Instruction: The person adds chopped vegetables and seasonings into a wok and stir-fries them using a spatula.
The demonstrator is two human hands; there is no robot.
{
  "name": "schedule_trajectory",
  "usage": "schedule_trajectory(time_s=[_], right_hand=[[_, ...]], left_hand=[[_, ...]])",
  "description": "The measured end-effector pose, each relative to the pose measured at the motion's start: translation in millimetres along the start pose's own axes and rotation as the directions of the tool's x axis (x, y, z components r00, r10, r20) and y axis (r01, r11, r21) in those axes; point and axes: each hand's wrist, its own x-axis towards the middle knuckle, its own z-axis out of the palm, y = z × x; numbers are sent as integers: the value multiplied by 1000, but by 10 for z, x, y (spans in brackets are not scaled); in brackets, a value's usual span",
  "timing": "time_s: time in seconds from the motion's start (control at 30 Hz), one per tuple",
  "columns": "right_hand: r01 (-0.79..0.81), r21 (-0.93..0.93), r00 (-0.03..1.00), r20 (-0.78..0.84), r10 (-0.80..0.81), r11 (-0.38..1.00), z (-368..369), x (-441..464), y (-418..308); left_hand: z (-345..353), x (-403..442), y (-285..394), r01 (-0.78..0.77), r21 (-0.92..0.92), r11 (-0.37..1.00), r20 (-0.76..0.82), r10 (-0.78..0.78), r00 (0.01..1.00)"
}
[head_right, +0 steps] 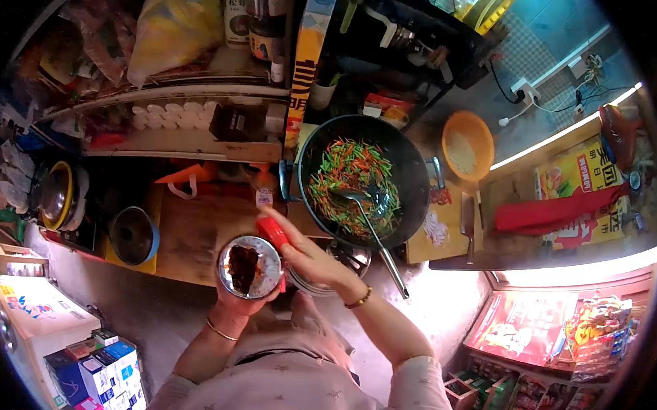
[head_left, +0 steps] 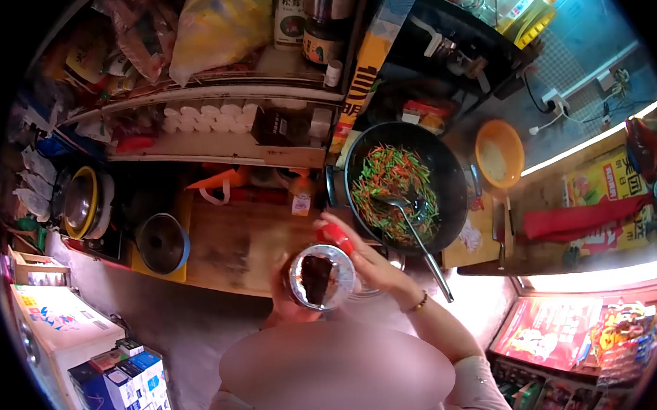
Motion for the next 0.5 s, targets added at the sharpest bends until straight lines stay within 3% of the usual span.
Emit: schedule_trajectory(time_s=[0.03, 0.07, 0.1, 0.17, 0.2, 0.23, 0.3, 0.37, 0.43, 0.5], right_hand=[[-5, 100, 999, 42, 1, 995, 28, 49, 34], [-11, 27, 999, -52, 12, 1000, 58, 59, 33], [-6, 23, 999, -33, 7, 1000, 67, 71, 10], [73, 96, 948, -315, -39, 993, 123, 81, -181], [192, -119, 938, -271, -218, 974, 182, 97, -514], [279, -444, 931, -91, -353, 851, 106, 100, -603], [381, -871, 908, 287, -307, 312, 257, 220, -993], [502, -850, 854, 458, -246, 162, 309, 322, -1138], [586, -809, 806, 578, -123, 38, 357, 389, -1255], [669, -730, 729, 681, -66, -142, 391, 448, -1329]], left_hand=[[167, -14, -42, -2, -34, 999, -22, 2, 1000], [209, -37, -33, 1, -39, 999, 2, -1, 1000], [255, -48, -30, 18, -108, 994, 69, -10, 998], [369, -61, 39, 3, 1, 1000, 147, -3, 989], [406, -57, 79, -40, 76, 996, 48, 36, 998], [536, -68, 83, -71, 99, 993, -5, 72, 997], [431, -54, 201, -25, 143, 989, 84, 13, 996], [509, -77, 244, -26, 162, 986, 38, 20, 999], [585, -81, 344, 72, 297, 952, -8, -73, 997], [644, -130, 465, 213, 222, 952, -35, -210, 977]])
